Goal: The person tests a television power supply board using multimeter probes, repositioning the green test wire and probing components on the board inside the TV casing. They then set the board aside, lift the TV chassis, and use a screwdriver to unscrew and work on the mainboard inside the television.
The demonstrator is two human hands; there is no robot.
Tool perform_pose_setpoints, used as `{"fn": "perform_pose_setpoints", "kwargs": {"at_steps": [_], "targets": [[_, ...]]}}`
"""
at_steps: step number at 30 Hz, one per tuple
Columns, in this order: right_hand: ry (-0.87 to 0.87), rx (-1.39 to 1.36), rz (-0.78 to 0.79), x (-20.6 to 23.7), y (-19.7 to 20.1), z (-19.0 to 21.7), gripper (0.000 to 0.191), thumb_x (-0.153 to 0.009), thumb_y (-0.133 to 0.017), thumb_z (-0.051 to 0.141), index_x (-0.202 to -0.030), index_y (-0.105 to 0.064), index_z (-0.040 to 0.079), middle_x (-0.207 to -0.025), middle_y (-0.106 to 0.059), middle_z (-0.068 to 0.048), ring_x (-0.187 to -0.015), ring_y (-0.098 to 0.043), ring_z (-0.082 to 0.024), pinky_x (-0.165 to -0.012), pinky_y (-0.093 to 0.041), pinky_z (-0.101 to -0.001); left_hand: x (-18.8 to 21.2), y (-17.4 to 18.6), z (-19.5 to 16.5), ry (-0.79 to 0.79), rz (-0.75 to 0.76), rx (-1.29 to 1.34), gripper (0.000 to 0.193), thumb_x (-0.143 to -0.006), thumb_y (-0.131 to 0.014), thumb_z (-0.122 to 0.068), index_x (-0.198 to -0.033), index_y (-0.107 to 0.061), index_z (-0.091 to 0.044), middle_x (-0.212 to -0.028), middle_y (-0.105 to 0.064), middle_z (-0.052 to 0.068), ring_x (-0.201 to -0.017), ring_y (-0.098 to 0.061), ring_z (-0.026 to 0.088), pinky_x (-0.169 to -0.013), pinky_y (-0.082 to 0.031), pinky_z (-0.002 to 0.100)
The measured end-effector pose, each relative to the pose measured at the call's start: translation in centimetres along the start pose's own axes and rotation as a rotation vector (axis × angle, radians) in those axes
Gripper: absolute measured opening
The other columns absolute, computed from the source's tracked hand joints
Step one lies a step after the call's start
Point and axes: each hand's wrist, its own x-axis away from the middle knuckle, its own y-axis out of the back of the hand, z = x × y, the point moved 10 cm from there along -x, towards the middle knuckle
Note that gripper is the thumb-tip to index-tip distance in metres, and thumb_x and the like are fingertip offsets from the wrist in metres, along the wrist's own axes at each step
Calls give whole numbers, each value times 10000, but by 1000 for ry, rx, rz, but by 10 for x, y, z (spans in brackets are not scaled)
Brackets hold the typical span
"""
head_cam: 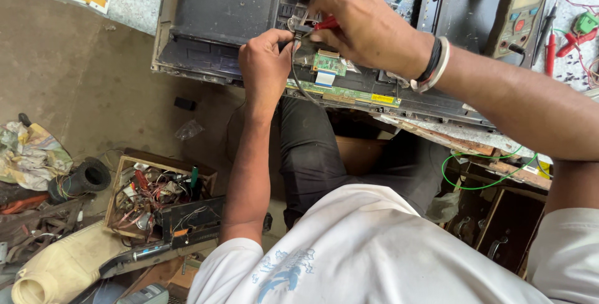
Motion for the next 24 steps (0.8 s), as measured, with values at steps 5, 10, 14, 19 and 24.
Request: {"fn": "perform_pose_setpoints", "kwargs": {"at_steps": [5, 10, 14, 19, 24], "targets": [[-262, 103, 146, 3, -14, -30, 221, -1026, -748, 182, -1005, -682, -27, -814, -677, -187, -727, -680, -365, -718, -552, -447, -1, 0, -3, -7, 3, 6, 117, -819, -855, -78, -868, -758, -36, -568, -551, 126, -464, -419, 147, -492, -390, 325], [59, -19, -48, 6, 6, -3, 162, -883, -748, 88, -974, -686, -32, -879, -683, -208, -789, -690, -384, -696, -550, -444, -2, 0, -2, 26, 28, -32, 127, -815, -861, -89, -874, -764, -33, -565, -562, 132, -453, -437, 145, -476, -377, 335], [-274, 150, 156, 15, -20, -39, 274, -1028, -724, 260, -1008, -691, -11, -814, -666, -191, -738, -679, -361, -724, -550, -432, -3, 1, -5, 0, 26, -19, 130, -808, -860, -81, -879, -764, -29, -567, -552, 132, -462, -433, 142, -477, -384, 327], [-53, 14, -21, 15, -5, -19, 210, -963, -794, 147, -1056, -698, -14, -938, -676, -178, -821, -688, -349, -743, -557, -422, -2, 0, -3, -1, 17, 6, 116, -806, -859, -71, -860, -766, -28, -537, -512, 106, -476, -391, 140, -481, -365, 325], [-424, 58, 166, 27, -24, -53, 323, -1019, -722, 321, -998, -673, 2, -772, -665, -165, -702, -689, -338, -711, -551, -420, 1, -1, 0, 5, -14, 24, 136, -804, -869, -75, -863, -758, -23, -540, -481, 102, -485, -375, 136, -478, -353, 329]]}}
